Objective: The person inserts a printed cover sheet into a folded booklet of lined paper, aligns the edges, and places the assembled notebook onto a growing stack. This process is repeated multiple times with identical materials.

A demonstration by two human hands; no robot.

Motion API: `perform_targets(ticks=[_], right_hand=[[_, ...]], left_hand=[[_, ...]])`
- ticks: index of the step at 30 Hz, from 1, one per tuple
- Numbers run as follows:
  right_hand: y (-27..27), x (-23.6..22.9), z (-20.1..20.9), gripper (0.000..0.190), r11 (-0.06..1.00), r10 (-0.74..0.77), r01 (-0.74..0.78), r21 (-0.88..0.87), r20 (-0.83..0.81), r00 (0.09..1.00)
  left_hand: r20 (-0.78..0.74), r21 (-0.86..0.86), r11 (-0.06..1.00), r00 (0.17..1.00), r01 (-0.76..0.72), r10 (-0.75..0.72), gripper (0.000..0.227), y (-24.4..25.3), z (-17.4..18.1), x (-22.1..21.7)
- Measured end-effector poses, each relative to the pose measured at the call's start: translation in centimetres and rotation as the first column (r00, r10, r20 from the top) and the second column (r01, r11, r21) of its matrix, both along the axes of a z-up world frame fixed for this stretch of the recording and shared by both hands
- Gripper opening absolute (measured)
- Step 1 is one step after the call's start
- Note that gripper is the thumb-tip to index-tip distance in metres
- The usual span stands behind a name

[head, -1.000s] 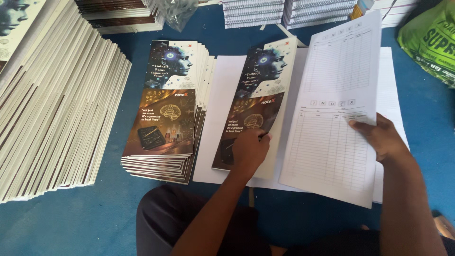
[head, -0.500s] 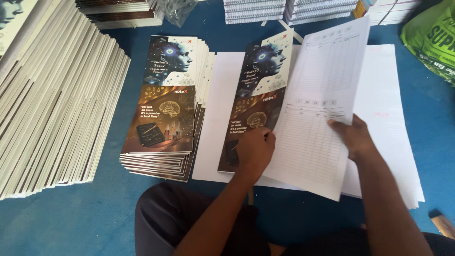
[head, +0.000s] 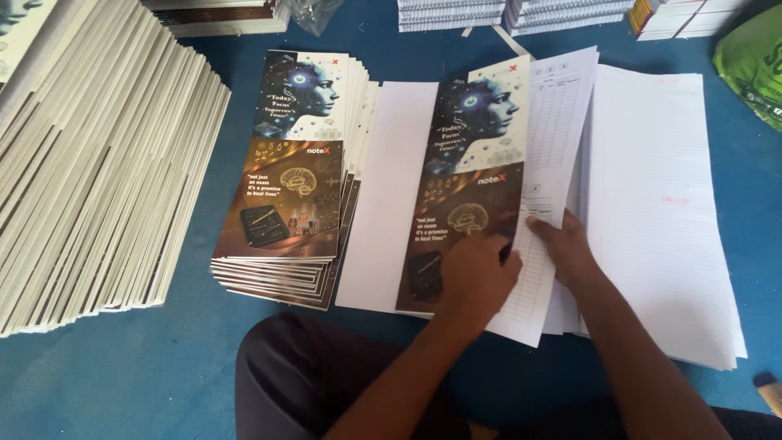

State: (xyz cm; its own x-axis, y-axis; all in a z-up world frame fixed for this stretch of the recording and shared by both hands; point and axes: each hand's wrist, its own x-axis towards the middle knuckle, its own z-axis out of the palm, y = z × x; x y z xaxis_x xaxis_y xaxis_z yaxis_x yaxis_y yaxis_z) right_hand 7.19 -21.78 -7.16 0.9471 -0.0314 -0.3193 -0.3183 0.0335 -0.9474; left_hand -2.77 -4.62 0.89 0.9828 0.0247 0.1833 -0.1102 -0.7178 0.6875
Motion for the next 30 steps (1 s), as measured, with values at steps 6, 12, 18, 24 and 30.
perform_targets(ticks=[6, 12, 18, 24, 30], right_hand=[[-0.8, 1.1, -3.6, 0.035, 0.993, 0.014, -0.018, 0.116, 0.031, 0.999], [-3.2, 1.7, -5.9, 0.027, 0.962, 0.053, -0.069, 0.264, 0.066, 0.996], [-4.0, 1.5, -4.9, 0.027, 0.991, 0.024, -0.036, 0.126, 0.1, 0.995], [-3.5, 1.1, -1.3, 0.029, 0.987, 0.029, -0.04, 0.154, 0.073, 0.997], [-3.1, 0.8, -1.2, 0.03, 0.981, 0.083, -0.102, 0.162, 0.118, 0.99]], left_hand=[[-0.003, -0.055, 0.986, 0.987, 0.159, -0.16, 0.029, -1.9, 0.5, -1.4], [-0.228, -0.095, 0.954, 0.927, 0.283, -0.298, 0.035, -1.9, 1.9, -1.1], [0.365, -0.093, 0.995, 0.928, -0.042, 0.073, 0.04, 2.7, -1.6, 2.6], [-0.228, -0.653, 0.743, 0.974, -0.143, -0.012, 0.062, 8.0, -5.2, 9.0], [-0.171, -0.827, 0.56, 0.972, -0.052, -0.163, 0.064, 8.4, -6.1, 9.1]])
